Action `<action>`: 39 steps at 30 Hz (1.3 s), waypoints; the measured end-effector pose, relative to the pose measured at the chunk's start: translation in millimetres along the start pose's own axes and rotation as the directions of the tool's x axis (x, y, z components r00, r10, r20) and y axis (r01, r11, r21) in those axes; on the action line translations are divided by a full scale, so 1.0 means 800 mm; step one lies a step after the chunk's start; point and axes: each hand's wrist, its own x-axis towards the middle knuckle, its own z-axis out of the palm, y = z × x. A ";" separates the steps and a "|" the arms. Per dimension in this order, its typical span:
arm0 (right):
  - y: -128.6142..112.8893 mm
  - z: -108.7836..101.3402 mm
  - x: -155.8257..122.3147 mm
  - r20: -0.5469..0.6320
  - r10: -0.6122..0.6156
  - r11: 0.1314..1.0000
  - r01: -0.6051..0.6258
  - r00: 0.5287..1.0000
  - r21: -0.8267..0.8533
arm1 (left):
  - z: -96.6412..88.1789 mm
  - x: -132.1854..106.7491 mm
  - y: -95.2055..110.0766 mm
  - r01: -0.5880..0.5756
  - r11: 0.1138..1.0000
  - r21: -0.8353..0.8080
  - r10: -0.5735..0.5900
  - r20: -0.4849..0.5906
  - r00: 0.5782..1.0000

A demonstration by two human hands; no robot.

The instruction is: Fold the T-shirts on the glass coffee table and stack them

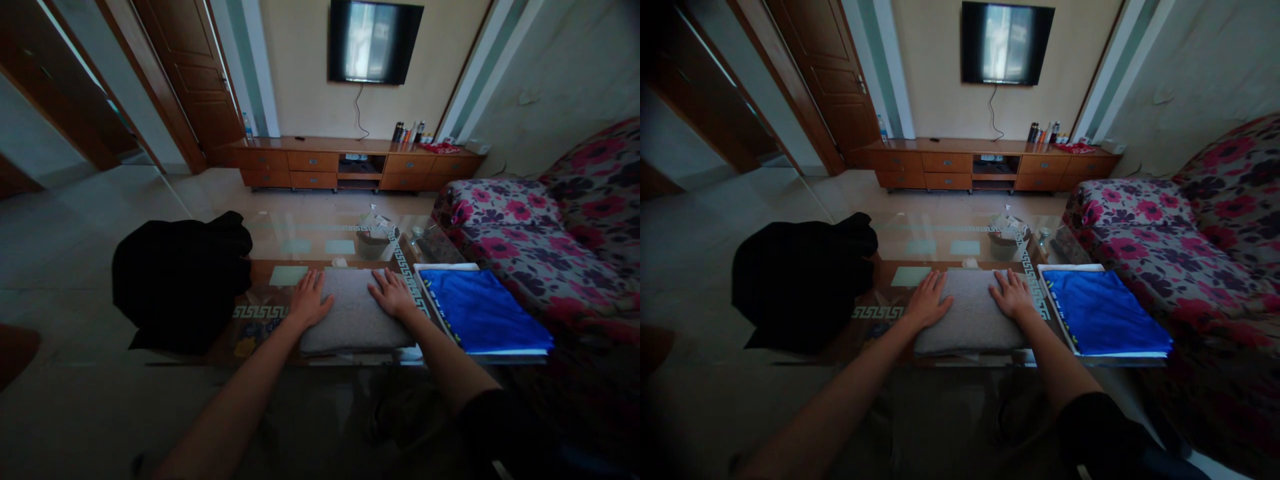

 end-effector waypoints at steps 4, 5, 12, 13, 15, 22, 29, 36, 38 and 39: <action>-0.017 -0.003 -0.011 -0.102 -0.010 0.999 0.006 0.995 -0.038 | -0.007 -0.006 0.013 -0.029 0.998 -0.050 0.026 -0.055 0.998; -0.027 -0.005 -0.017 -0.135 -0.034 0.998 0.027 0.990 -0.054 | -0.009 -0.010 0.021 -0.044 0.997 -0.061 0.039 -0.071 0.997; -0.070 0.006 -0.068 -0.068 -0.218 0.971 0.210 0.974 -0.111 | -0.002 -0.062 0.049 -0.106 0.993 -0.045 0.107 0.016 0.994; -0.069 0.008 -0.071 -0.057 -0.214 0.971 0.205 0.975 -0.122 | -0.003 -0.064 0.046 -0.114 0.992 -0.050 0.115 0.034 0.993; -0.066 0.011 -0.073 -0.046 -0.210 0.970 0.202 0.977 -0.136 | -0.011 -0.059 0.035 -0.128 0.988 -0.091 0.134 0.067 0.989; -0.053 0.008 -0.072 -0.020 -0.218 0.969 0.213 0.976 -0.128 | -0.072 -0.062 0.028 -0.032 0.987 -0.158 0.050 0.113 0.992; -0.057 0.013 -0.073 -0.039 -0.229 0.962 0.221 0.973 -0.158 | -0.087 -0.137 0.051 -0.092 0.992 0.090 0.064 0.282 0.957; -0.056 0.011 -0.074 -0.030 -0.224 0.963 0.217 0.974 -0.157 | -0.092 -0.131 0.056 0.005 0.987 0.163 -0.035 0.182 0.983; -0.056 0.011 -0.074 -0.034 -0.224 0.964 0.217 0.974 -0.157 | -0.093 -0.135 0.064 -0.018 0.966 0.259 -0.035 0.196 0.980; -0.056 0.011 -0.074 -0.034 -0.226 0.963 0.218 0.974 -0.157 | -0.093 -0.137 0.069 -0.028 0.949 0.315 -0.041 0.212 0.976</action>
